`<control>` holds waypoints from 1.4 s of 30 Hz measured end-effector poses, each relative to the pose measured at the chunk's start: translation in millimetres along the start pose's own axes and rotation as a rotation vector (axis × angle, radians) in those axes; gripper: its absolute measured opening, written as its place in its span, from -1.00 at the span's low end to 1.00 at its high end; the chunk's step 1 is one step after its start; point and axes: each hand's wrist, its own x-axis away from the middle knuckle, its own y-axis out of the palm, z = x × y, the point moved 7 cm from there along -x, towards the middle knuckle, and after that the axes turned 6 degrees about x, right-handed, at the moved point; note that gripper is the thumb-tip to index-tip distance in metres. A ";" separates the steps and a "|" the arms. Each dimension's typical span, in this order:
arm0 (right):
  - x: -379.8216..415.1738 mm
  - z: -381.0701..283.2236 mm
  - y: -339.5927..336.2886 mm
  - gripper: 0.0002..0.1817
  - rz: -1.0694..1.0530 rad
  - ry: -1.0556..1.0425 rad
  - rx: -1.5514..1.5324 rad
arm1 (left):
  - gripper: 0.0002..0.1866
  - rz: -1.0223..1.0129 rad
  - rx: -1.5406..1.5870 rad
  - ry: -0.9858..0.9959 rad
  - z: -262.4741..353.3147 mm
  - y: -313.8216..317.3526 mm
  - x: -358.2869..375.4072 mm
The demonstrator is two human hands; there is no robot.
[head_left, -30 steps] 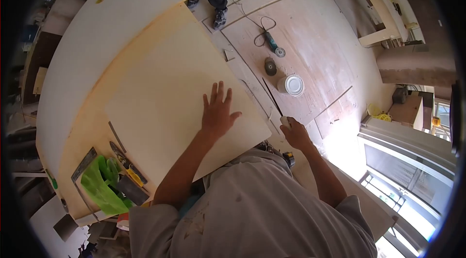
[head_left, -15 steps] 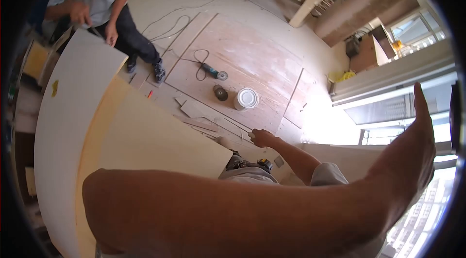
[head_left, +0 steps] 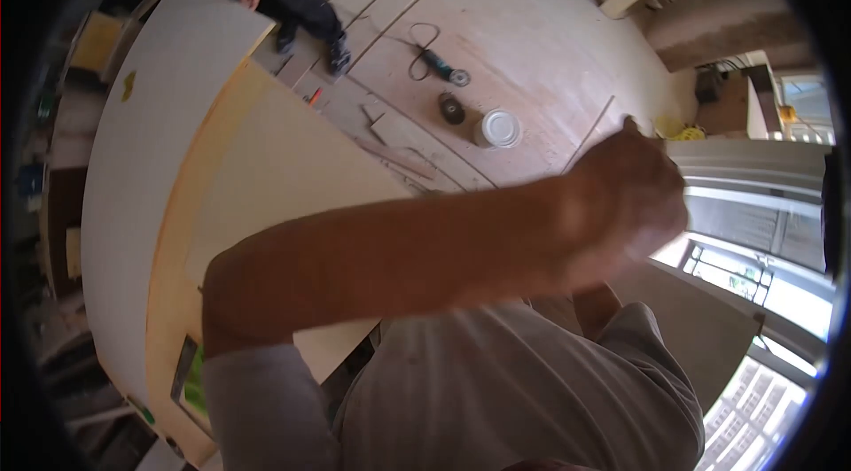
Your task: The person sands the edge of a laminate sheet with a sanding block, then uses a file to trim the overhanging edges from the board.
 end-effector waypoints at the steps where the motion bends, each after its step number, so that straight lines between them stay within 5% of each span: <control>1: 0.3 -0.1 -9.0 -0.53 0.064 -0.012 -0.058 | -0.50 0.003 0.043 -0.158 -41.2 4.9 17.9; 4: -28.6 20.1 0.9 -0.60 0.242 -0.039 -0.130 | -0.45 0.129 0.164 -0.896 -174.6 21.8 158.8; 5: -31.6 25.9 16.2 -0.63 0.280 -0.039 -0.137 | -0.37 0.324 0.022 -1.009 -217.6 38.3 235.9; 7: -32.9 3.9 6.4 -0.60 0.156 -0.024 -0.255 | -0.29 0.382 -0.061 -1.493 -238.8 47.8 359.9; 10: 15.2 -78.4 -31.6 -0.60 0.033 -0.039 -0.544 | -0.14 0.370 -0.329 -1.664 -242.0 54.5 474.6; 18: 49.7 -197.8 -72.0 -0.64 0.100 -0.372 -0.592 | -0.08 0.282 -0.525 -1.654 -258.1 49.6 541.4; 25: 71.0 -208.9 -91.9 -0.65 -0.041 -0.235 -0.587 | -0.05 0.402 -0.373 -1.652 -256.0 41.7 520.2; 31: 77.1 -210.0 -70.8 -0.62 0.118 -0.304 -0.365 | -0.02 0.421 -0.194 -1.761 -258.9 35.9 514.2; 35: 74.4 -207.8 -67.2 -0.61 0.054 -0.213 -0.603 | -0.03 0.402 -0.260 -1.757 -258.9 43.5 520.7; 42: 69.6 -201.3 -65.5 -0.59 0.075 -0.224 -0.582 | 0.01 0.414 -0.228 -1.761 -258.5 44.9 520.8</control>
